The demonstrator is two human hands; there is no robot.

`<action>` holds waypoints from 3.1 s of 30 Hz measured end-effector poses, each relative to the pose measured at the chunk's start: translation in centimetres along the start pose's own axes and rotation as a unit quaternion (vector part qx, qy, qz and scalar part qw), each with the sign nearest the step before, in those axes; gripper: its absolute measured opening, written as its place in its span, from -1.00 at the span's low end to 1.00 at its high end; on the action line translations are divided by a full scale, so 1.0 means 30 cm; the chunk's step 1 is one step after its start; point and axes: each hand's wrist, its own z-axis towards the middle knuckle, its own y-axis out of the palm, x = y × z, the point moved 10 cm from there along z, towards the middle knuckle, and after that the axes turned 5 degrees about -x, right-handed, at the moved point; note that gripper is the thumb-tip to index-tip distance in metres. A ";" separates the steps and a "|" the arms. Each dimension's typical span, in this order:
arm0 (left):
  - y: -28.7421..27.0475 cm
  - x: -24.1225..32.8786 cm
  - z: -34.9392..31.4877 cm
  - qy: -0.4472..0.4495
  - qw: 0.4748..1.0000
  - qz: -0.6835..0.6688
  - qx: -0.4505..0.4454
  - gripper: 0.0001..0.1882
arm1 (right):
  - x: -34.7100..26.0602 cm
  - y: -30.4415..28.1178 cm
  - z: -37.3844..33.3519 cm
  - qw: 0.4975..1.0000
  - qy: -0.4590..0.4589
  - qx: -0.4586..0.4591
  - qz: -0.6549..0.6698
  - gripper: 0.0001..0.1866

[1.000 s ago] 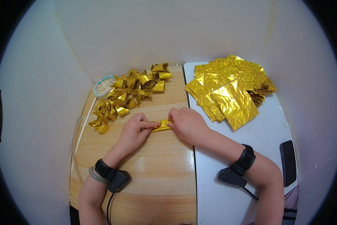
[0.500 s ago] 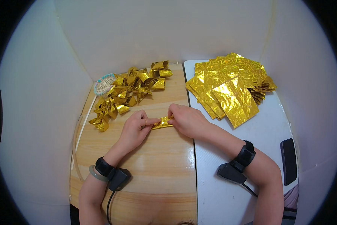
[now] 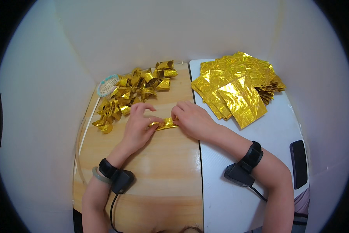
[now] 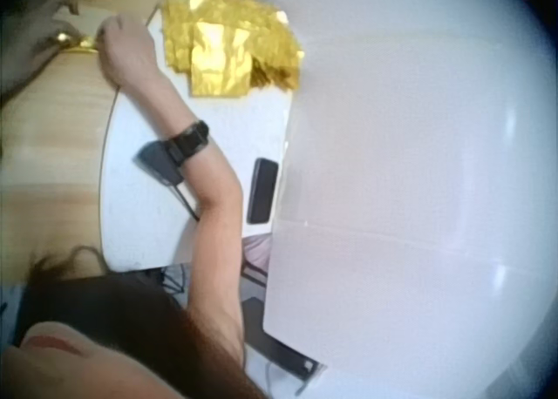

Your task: Folding gold foil paper into traditional Chinese gold ingots.

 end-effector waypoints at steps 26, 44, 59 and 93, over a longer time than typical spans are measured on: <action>0.109 0.043 -0.061 0.075 0.970 -0.039 -0.228 -0.57 | -0.087 -0.049 -0.077 0.964 -0.211 -0.058 -0.151 -0.65; 0.069 0.060 -0.028 0.120 0.986 -0.015 -0.111 -0.75 | -0.074 -0.062 -0.061 0.989 -0.128 -0.032 -0.068 -0.76; 0.128 -0.143 -0.033 -0.222 0.872 -0.429 -0.069 -0.80 | 0.052 -0.037 -0.021 0.959 0.060 0.016 0.275 -0.83; 0.204 -0.144 -0.063 -0.256 0.806 -0.498 -0.189 -0.85 | 0.089 0.037 -0.050 0.830 0.189 -0.059 0.522 -0.79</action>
